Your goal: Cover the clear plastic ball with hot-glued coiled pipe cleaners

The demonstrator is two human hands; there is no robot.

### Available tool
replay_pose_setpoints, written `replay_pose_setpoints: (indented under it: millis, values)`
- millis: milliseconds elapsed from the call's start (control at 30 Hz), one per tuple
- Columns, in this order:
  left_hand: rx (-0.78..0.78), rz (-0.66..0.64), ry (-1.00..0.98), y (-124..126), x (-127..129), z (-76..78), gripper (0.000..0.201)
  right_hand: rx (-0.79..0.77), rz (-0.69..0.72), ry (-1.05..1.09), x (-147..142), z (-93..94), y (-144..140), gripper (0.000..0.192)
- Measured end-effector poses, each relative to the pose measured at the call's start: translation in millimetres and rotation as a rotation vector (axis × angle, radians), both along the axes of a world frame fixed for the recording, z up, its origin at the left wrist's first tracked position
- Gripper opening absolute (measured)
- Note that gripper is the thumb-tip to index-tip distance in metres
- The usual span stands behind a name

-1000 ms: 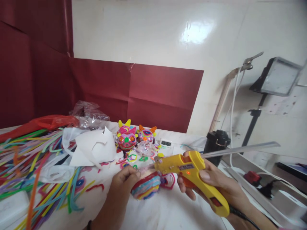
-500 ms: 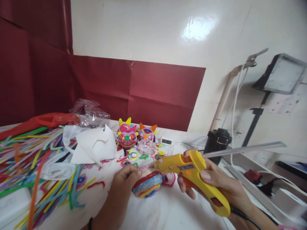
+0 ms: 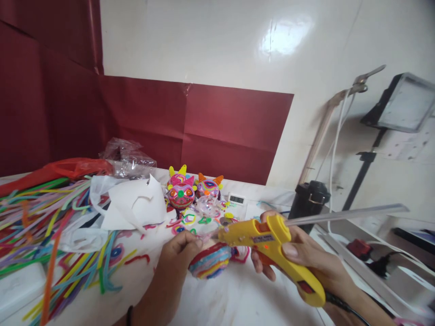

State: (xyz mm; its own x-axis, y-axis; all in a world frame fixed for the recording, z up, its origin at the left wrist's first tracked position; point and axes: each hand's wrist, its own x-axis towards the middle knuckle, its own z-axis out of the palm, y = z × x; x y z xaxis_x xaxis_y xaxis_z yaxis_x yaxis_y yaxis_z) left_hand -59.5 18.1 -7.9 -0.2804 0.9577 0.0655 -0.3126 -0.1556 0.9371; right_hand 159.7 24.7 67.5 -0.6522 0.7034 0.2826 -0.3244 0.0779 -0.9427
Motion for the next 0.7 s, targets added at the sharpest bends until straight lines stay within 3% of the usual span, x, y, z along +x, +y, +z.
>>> replay_pose_setpoints:
  millis: [200,433,700]
  values:
    - [-0.006,-0.004,0.019,2.1,-0.3,-5.4,0.026,-0.027,-0.042,-0.064,3.0,-1.5,-0.2,0.046]
    - [0.002,0.002,0.060,3.5,-1.0,-7.8,0.027,0.013,0.027,0.019,-0.3,-6.0,0.1,0.039]
    - [0.033,0.013,0.055,1.5,-0.2,-6.7,0.025,0.020,-0.015,-0.015,0.3,-1.5,-2.0,0.040]
